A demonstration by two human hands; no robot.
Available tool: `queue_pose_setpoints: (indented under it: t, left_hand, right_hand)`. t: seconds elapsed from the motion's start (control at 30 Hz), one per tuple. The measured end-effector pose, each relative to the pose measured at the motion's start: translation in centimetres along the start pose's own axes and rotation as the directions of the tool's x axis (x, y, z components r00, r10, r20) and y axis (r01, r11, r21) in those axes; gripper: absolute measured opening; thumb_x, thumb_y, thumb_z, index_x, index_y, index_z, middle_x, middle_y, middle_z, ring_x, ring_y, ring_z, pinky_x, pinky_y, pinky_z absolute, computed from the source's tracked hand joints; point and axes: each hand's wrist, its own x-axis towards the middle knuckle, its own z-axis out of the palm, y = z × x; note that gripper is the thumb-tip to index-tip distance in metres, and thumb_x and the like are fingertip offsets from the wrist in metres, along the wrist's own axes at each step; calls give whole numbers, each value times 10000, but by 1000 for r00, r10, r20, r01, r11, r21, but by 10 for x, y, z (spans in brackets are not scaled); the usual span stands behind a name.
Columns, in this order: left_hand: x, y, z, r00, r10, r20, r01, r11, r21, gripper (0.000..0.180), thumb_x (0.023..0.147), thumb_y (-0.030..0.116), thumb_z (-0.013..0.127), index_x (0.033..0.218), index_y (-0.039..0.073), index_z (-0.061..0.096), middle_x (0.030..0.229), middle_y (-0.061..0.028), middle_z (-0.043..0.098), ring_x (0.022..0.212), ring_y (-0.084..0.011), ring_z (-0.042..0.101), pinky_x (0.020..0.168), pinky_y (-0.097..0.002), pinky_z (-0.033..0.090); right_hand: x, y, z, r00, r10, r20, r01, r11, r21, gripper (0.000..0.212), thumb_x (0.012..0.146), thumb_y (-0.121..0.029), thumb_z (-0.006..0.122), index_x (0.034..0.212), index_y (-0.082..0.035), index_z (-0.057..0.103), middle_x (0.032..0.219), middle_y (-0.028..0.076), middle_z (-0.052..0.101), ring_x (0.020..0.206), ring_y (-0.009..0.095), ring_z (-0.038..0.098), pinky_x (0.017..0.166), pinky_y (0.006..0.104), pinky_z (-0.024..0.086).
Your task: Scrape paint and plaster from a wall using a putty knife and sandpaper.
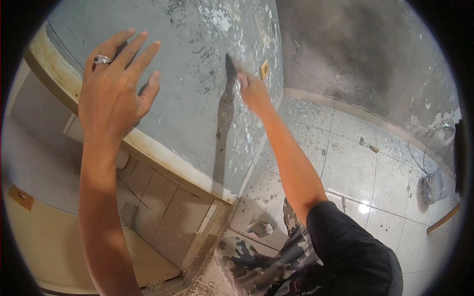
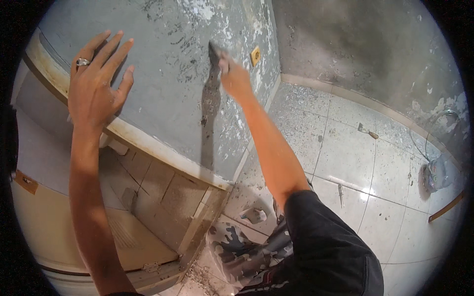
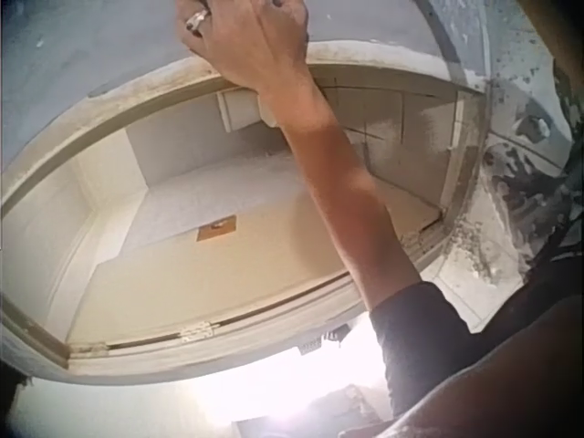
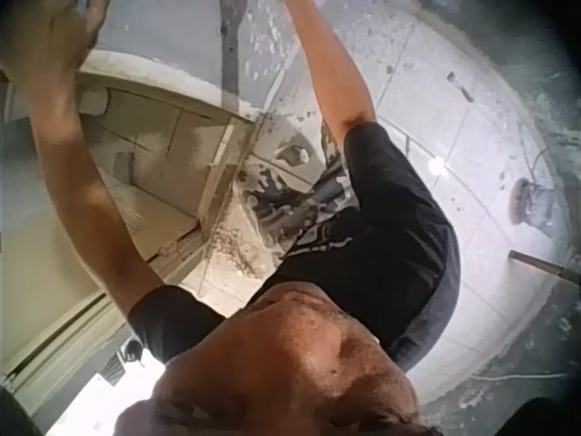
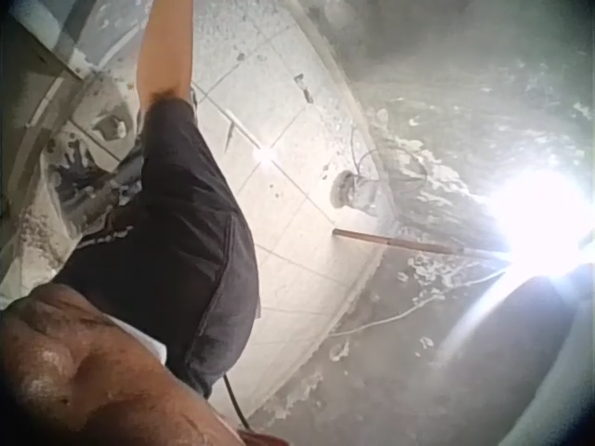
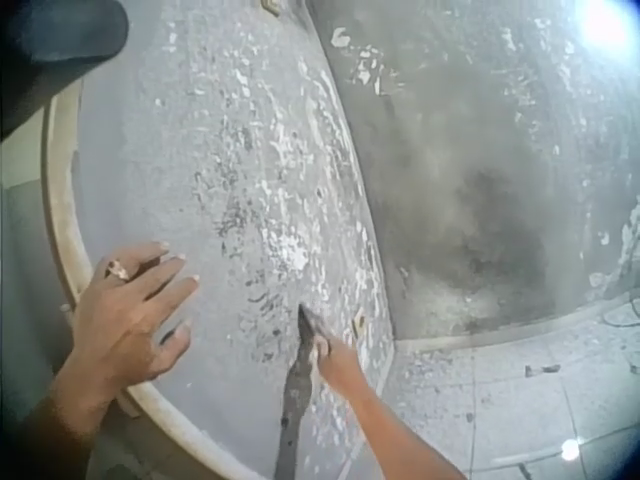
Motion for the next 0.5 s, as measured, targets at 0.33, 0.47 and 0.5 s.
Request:
queue_pose_setpoints:
  t: [0.33, 0.47, 0.5]
  left_hand:
    - [1, 3, -3, 1000, 0, -20, -1, 999, -42, 347, 775, 189, 687, 1119, 144, 696, 1210, -22, 644, 1199, -205, 522, 1010, -372, 392]
    - [4, 8, 3, 1000, 4, -12, -5, 998, -58, 358, 766, 186, 689, 1121, 141, 693, 1208, -24, 641, 1190, -207, 526, 1008, -372, 394]
    - [6, 6, 1, 1000, 12, -10, -12, 998, -57, 358, 766, 186, 689, 1121, 141, 693, 1208, -24, 641, 1190, -207, 526, 1008, -372, 394]
  right_hand:
    - [35, -5, -6, 994, 104, 45, -103, 994, -28, 387, 987, -284, 457, 1326, -124, 552, 1229, 197, 600, 1193, 374, 539, 1010, 380, 409]
    - [-11, 4, 19, 971, -201, -131, 202, 979, -9, 394, 984, -336, 441, 1292, -135, 582, 1129, 229, 633, 1062, 409, 599, 914, 425, 457]
    - [15, 0, 16, 971, -196, -135, 198, 980, -3, 394, 984, -336, 441, 1292, -135, 582, 1129, 229, 633, 1062, 409, 599, 914, 425, 457]
